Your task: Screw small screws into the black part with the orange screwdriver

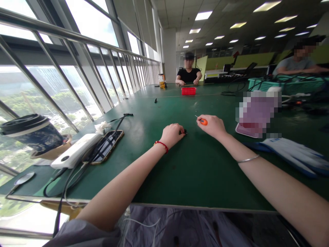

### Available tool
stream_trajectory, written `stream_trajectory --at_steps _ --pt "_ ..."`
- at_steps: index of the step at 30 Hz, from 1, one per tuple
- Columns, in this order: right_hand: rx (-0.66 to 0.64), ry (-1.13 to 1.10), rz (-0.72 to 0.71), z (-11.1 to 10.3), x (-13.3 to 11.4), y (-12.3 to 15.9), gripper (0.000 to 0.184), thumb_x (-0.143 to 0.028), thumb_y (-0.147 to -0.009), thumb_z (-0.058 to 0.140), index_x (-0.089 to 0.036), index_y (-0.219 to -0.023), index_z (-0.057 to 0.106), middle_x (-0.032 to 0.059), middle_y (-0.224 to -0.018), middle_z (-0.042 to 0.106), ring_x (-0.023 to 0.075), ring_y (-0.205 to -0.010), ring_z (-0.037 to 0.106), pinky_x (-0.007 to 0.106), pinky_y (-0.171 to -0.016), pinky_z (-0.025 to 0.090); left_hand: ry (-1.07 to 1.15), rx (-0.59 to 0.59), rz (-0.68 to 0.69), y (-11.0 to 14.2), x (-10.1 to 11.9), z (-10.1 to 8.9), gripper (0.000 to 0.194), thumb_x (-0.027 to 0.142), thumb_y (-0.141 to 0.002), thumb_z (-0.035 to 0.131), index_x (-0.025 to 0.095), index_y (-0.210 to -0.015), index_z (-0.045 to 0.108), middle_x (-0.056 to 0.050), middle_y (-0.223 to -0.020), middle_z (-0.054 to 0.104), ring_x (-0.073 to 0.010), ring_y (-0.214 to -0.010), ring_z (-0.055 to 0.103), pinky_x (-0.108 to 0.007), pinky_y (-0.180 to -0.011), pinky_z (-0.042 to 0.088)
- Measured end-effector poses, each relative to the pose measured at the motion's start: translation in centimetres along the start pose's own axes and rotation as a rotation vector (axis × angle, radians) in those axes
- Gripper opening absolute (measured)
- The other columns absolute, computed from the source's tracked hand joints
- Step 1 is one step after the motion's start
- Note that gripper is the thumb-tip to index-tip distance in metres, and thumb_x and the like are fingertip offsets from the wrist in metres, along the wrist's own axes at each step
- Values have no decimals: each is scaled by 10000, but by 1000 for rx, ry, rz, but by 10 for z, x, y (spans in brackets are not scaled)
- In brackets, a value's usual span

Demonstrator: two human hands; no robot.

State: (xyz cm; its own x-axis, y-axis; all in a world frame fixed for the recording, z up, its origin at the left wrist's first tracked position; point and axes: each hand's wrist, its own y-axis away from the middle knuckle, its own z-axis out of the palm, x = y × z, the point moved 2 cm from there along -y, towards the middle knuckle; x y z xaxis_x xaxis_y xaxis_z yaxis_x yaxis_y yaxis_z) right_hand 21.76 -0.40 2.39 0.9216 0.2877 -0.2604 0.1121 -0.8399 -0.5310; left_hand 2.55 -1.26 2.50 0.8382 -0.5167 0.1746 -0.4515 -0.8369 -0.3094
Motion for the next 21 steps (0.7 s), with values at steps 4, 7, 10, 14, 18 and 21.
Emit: stream_trajectory --at_steps 4,7,10,14,18,21 --pt "-26 -23 -10 0 1 0 229 -344 -835 474 -237 -867 674 19 -898 707 187 -728 612 284 -569 422 -42 61 -50 -6 -19 -9 160 275 -779 584 214 -836 720 -59 -942 685 -226 -848 622 -287 -687 476" --pt "-52 -55 -37 1 1 -1 238 -346 -834 478 -232 -883 682 23 -903 709 183 -726 615 292 -577 444 -152 98 -205 -6 -52 -25 168 253 -771 572 206 -822 725 -83 -936 685 -248 -865 627 -307 -711 482" --pt "-73 -73 -68 4 0 -1 253 -348 -837 476 -228 -891 691 30 -912 711 183 -729 620 299 -580 460 -282 128 -379 1 -89 -43 187 218 -760 558 183 -821 731 -119 -941 685 -284 -916 626 -354 -772 481" --pt "-90 -79 -83 5 0 -1 264 -350 -839 474 -225 -909 697 31 -936 714 183 -750 628 301 -598 478 -391 121 -610 14 -125 -56 256 221 -766 527 150 -914 723 -152 -996 684 -299 -992 611 -377 -829 461" --pt "-86 -60 -85 5 0 -1 254 -347 -836 481 -234 -897 700 22 -936 717 189 -760 636 303 -602 484 -378 101 -833 23 -140 -58 291 274 -760 546 137 -961 708 -164 -1042 675 -304 -1044 597 -372 -846 457" --pt "-91 -59 -95 6 1 -1 245 -344 -837 486 -237 -892 699 19 -941 718 187 -760 638 303 -605 487 -332 122 -900 25 -144 -62 305 306 -744 584 146 -972 709 -169 -1092 663 -319 -1075 587 -389 -860 461"
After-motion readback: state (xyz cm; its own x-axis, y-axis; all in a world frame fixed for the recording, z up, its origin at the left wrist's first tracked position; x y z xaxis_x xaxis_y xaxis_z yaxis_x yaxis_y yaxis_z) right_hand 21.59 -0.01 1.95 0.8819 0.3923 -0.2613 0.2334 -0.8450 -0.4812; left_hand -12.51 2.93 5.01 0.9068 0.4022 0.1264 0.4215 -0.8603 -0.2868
